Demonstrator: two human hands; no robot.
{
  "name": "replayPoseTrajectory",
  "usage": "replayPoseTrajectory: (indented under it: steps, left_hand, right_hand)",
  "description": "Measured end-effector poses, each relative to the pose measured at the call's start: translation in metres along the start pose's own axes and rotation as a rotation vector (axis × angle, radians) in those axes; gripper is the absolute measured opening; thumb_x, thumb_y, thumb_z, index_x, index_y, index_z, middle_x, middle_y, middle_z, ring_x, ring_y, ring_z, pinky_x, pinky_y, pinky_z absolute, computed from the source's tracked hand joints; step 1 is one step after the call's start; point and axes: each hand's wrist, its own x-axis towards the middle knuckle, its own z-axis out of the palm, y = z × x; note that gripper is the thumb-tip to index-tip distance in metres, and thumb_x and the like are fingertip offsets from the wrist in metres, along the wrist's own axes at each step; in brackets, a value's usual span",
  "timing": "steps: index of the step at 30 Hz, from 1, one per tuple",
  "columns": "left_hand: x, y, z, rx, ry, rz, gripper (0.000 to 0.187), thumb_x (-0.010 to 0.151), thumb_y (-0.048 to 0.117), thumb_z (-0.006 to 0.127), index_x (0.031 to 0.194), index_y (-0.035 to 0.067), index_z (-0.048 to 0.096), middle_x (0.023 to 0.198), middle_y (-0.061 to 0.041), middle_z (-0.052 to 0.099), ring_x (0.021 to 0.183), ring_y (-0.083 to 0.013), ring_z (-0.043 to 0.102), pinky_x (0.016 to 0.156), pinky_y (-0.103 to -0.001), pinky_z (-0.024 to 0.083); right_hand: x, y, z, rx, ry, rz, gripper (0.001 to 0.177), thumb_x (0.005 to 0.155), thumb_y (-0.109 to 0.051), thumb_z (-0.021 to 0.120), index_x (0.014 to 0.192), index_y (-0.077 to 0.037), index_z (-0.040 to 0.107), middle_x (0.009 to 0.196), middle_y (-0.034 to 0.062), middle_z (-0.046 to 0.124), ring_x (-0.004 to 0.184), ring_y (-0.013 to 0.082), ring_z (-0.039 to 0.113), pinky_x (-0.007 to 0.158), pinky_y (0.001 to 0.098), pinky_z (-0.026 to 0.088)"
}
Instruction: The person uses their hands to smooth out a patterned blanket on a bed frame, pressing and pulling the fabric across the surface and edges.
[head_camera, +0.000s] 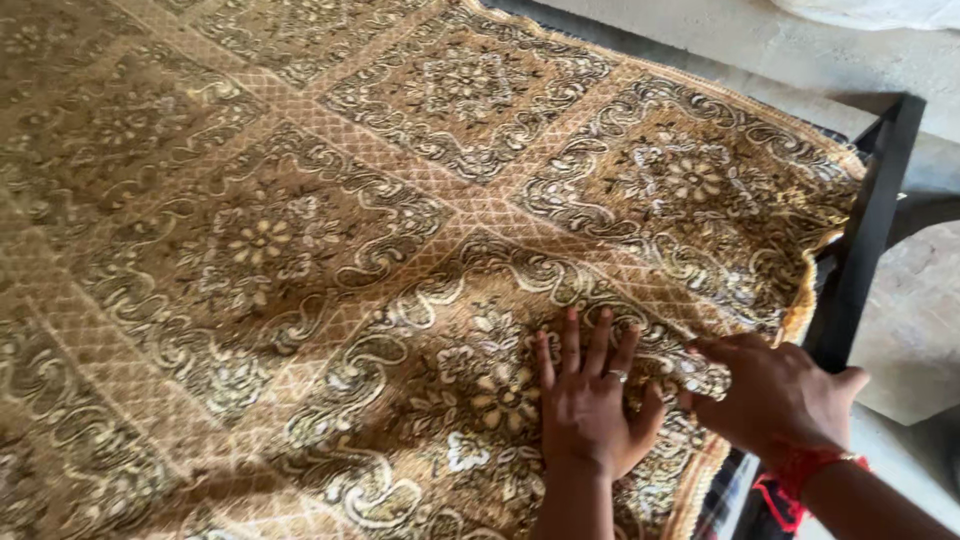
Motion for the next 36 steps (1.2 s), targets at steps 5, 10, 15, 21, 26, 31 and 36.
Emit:
replayPoseTrajectory:
  steps: [5, 10, 15, 21, 26, 31, 36]
  left_hand:
    - [-0.007, 0.002, -0.004, -0.062, -0.147, -0.05, 0.068, 0.104, 0.064, 0.024, 0.16, 0.025, 0.03, 0.173, -0.004, 0.017, 0.16, -0.0373, 0.005, 0.127, -0.059, -0.004]
    - [-0.023, 0.012, -0.028, 0.242, 0.001, -0.015, 0.077, 0.104, 0.066, 0.026, 0.163, 0.018, 0.019, 0.171, -0.011, 0.012, 0.159, -0.036, 0.006, 0.127, -0.055, -0.002]
    - [-0.042, 0.022, -0.067, -0.144, -0.328, 0.152, 0.099, 0.087, 0.074, 0.037, 0.161, 0.013, 0.012, 0.164, -0.027, 0.008, 0.153, -0.0425, 0.003, 0.121, -0.059, -0.005]
    - [-0.061, 0.032, -0.055, 0.054, -0.472, 0.315, 0.055, 0.103, 0.064, 0.036, 0.132, 0.019, 0.051, 0.173, -0.014, 0.016, 0.16, -0.0391, 0.008, 0.123, -0.064, -0.004]
    - [-0.078, 0.044, -0.017, 0.021, -0.095, 0.287, 0.061, 0.097, 0.057, 0.041, 0.126, 0.015, 0.074, 0.163, -0.008, 0.035, 0.161, -0.0323, 0.02, 0.135, -0.047, 0.007]
    - [-0.082, 0.058, -0.02, 0.126, -0.32, 0.429, 0.036, 0.098, 0.055, 0.057, 0.091, 0.025, 0.075, 0.168, -0.006, 0.042, 0.159, -0.0292, 0.028, 0.131, -0.044, 0.013]
    - [-0.102, 0.045, -0.021, -0.136, -0.084, 0.409, 0.057, 0.107, 0.053, 0.052, 0.143, 0.01, 0.062, 0.163, -0.014, 0.044, 0.159, -0.0293, 0.034, 0.14, -0.052, 0.015]
  right_hand:
    - [0.007, 0.002, 0.007, -0.038, 0.0, 0.024, 0.075, 0.072, -0.084, 0.068, 0.142, -0.061, 0.051, 0.156, -0.0255, 0.047, 0.141, 0.0159, 0.053, 0.118, 0.0742, 0.025]
    - [0.014, 0.002, 0.011, -0.077, -0.006, 0.028, 0.079, 0.07, -0.088, 0.068, 0.143, -0.063, 0.049, 0.159, -0.0222, 0.045, 0.139, 0.0187, 0.054, 0.118, 0.0726, 0.026]
    - [0.015, 0.001, 0.009, -0.063, -0.01, 0.03, 0.079, 0.071, -0.085, 0.071, 0.143, -0.064, 0.049, 0.157, -0.019, 0.049, 0.137, 0.0211, 0.058, 0.119, 0.07, 0.029]
    - [0.016, 0.003, 0.01, -0.07, -0.058, 0.035, 0.081, 0.073, -0.083, 0.071, 0.147, -0.064, 0.046, 0.151, -0.0169, 0.059, 0.129, 0.0221, 0.067, 0.121, 0.0696, 0.028]
    - [0.02, 0.004, 0.012, -0.073, -0.017, 0.015, 0.078, 0.068, -0.078, 0.079, 0.141, -0.061, 0.055, 0.152, -0.0162, 0.057, 0.135, 0.0258, 0.059, 0.118, 0.0757, 0.021]
    - [0.032, 0.01, 0.022, -0.041, 0.005, -0.03, 0.074, 0.07, -0.07, 0.077, 0.14, -0.06, 0.057, 0.151, -0.0151, 0.057, 0.124, 0.0239, 0.066, 0.116, 0.0741, 0.025]
    - [0.07, 0.025, 0.062, 0.154, 0.143, -0.221, 0.073, 0.066, -0.07, 0.074, 0.136, -0.049, 0.068, 0.139, -0.0004, 0.07, 0.091, 0.0184, 0.078, 0.068, 0.0351, 0.064]
